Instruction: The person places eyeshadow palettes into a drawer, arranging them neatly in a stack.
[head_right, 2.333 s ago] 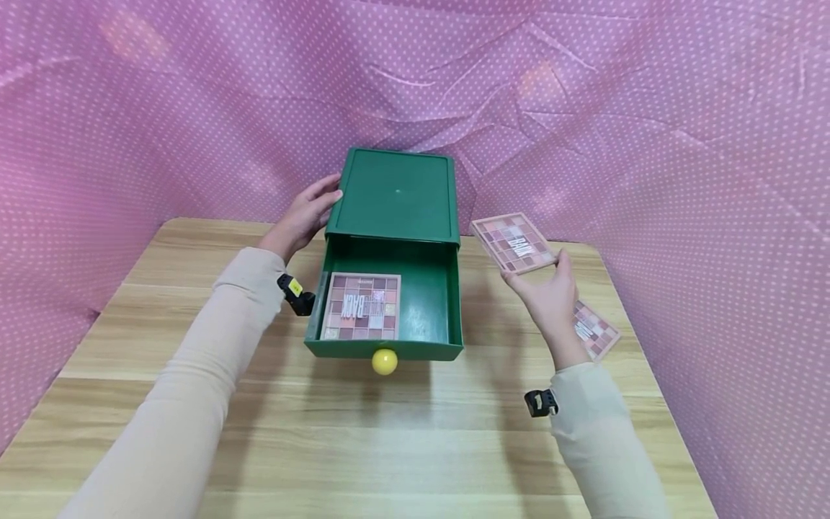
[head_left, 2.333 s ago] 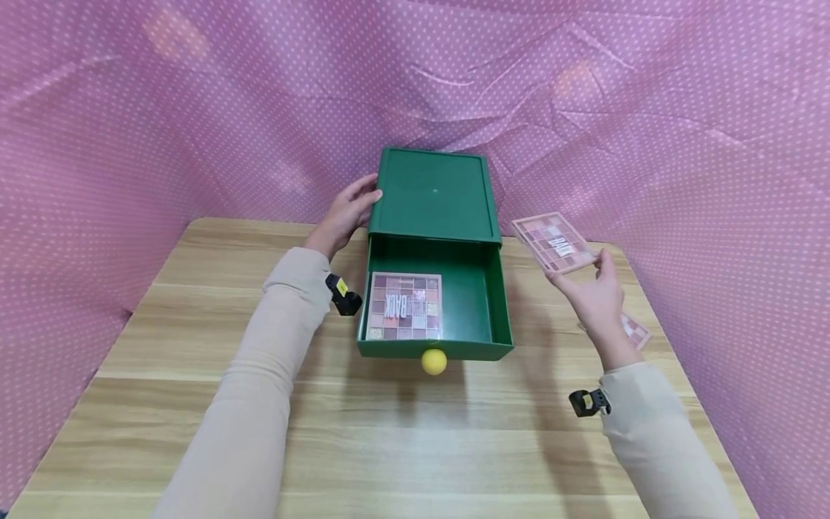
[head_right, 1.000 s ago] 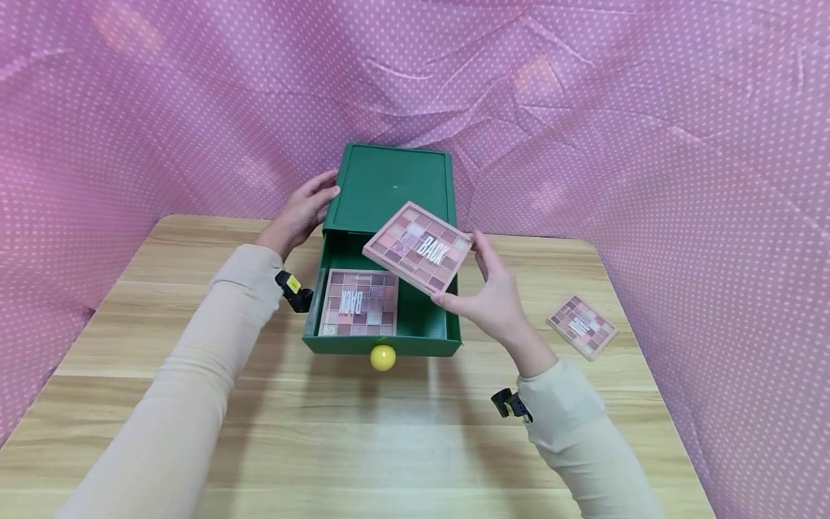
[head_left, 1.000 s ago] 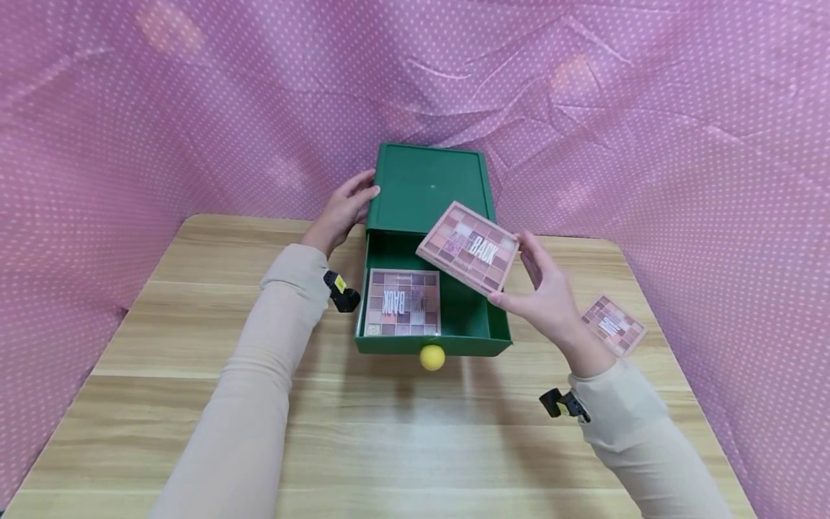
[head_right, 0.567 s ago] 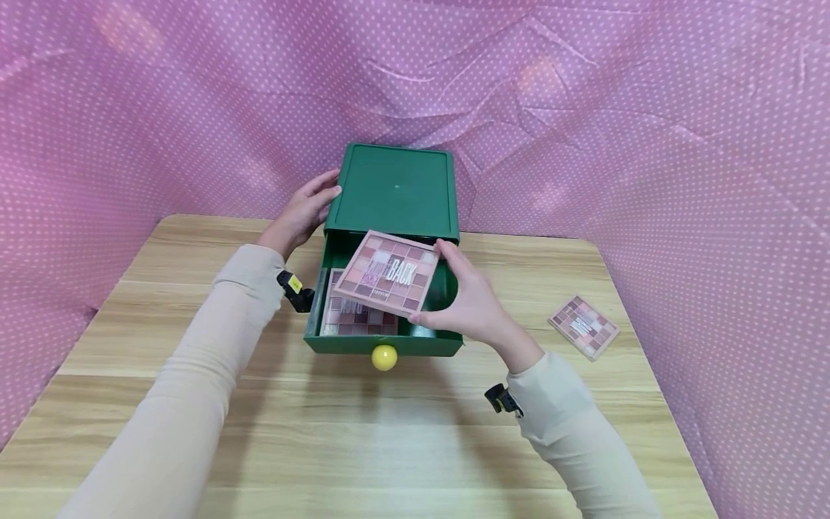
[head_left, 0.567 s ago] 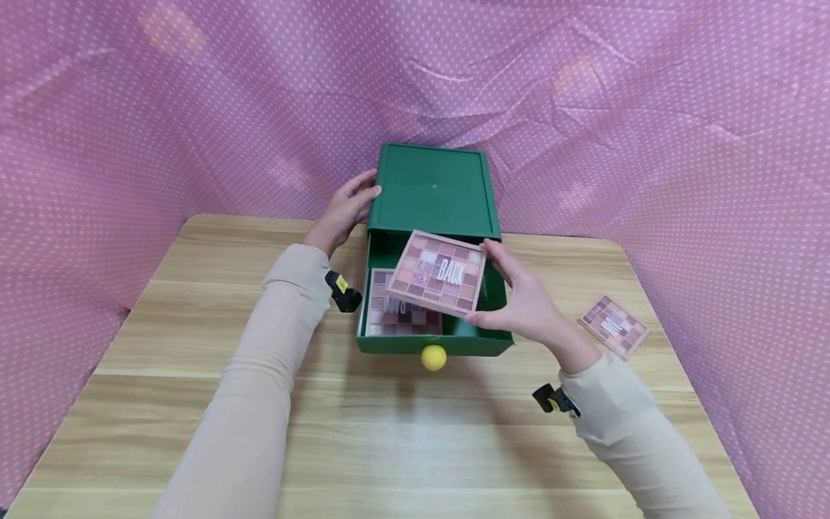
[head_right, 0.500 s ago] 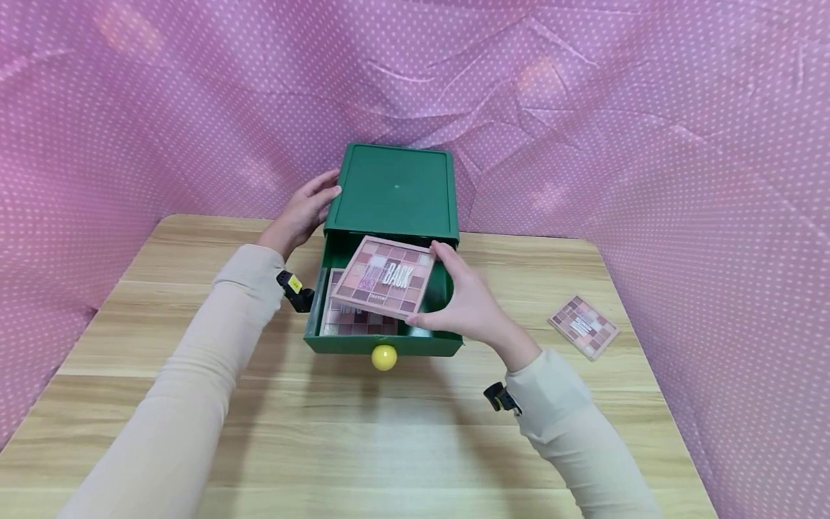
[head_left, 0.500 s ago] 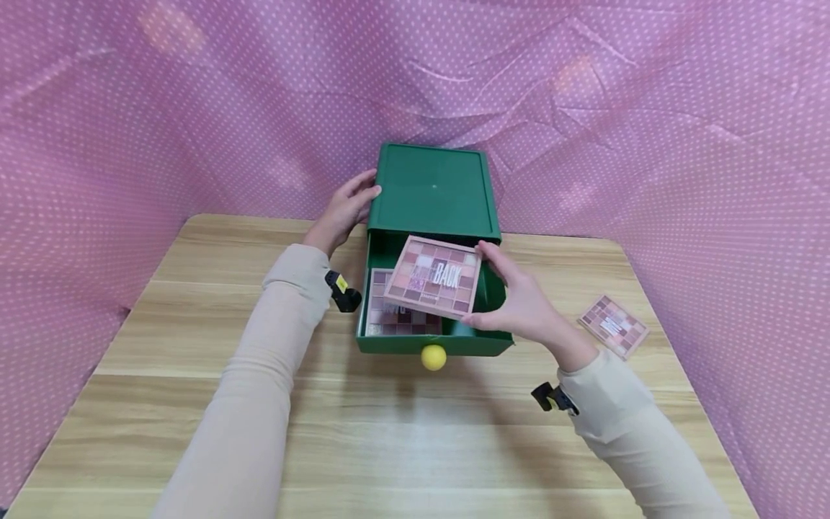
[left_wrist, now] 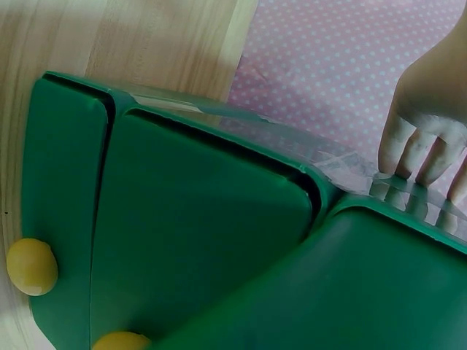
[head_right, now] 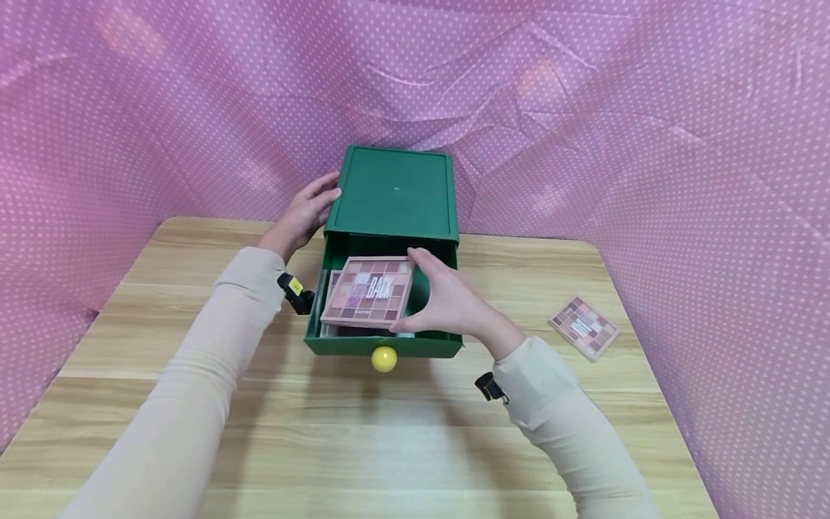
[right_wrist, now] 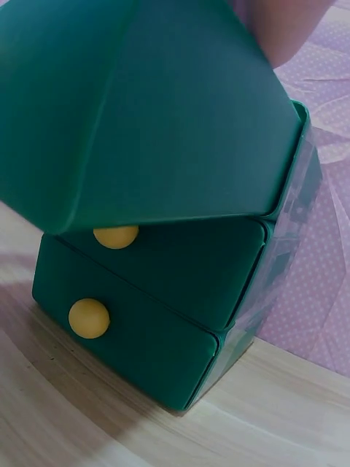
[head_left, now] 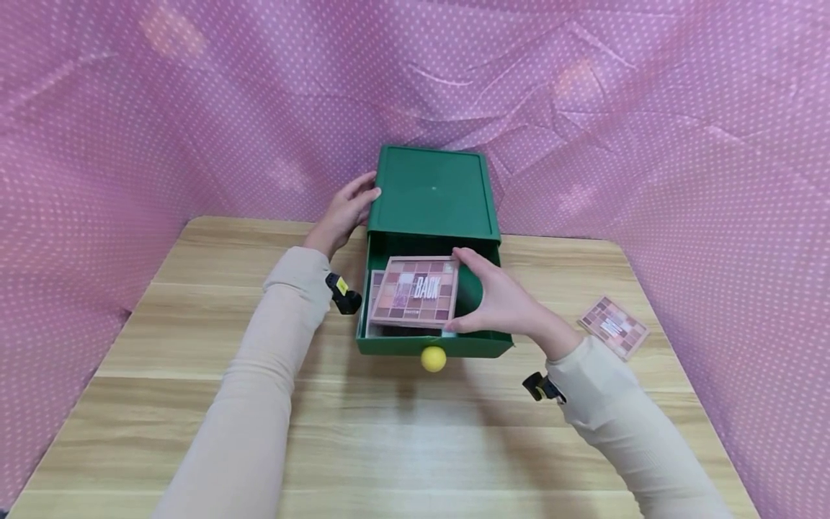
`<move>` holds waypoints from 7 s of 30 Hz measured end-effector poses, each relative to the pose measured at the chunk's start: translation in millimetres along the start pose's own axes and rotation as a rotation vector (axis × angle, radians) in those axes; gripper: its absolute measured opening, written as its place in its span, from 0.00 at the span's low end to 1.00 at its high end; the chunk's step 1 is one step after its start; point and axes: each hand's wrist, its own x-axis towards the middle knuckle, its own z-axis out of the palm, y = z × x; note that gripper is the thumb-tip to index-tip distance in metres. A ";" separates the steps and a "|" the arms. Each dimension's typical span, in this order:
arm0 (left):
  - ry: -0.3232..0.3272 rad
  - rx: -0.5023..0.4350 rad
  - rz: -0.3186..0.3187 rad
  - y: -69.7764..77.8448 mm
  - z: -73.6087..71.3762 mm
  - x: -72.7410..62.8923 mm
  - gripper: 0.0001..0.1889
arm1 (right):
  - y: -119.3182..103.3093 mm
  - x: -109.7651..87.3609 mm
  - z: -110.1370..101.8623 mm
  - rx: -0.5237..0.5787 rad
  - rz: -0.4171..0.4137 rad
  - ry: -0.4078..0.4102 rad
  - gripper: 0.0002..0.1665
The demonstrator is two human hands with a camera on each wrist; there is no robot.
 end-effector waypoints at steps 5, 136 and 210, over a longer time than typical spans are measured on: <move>0.006 -0.008 0.003 -1.3 0.9 -2.3 0.25 | -1.6 2.2 2.8 -0.035 -0.016 -0.022 0.61; 0.039 -0.017 0.022 -4.1 11.0 -17.8 0.25 | 217.3 -93.9 40.1 0.089 1.388 0.752 0.75; 0.073 0.018 -0.002 -3.5 9.7 -18.5 0.24 | 246.4 -95.6 39.7 0.090 1.386 0.793 0.68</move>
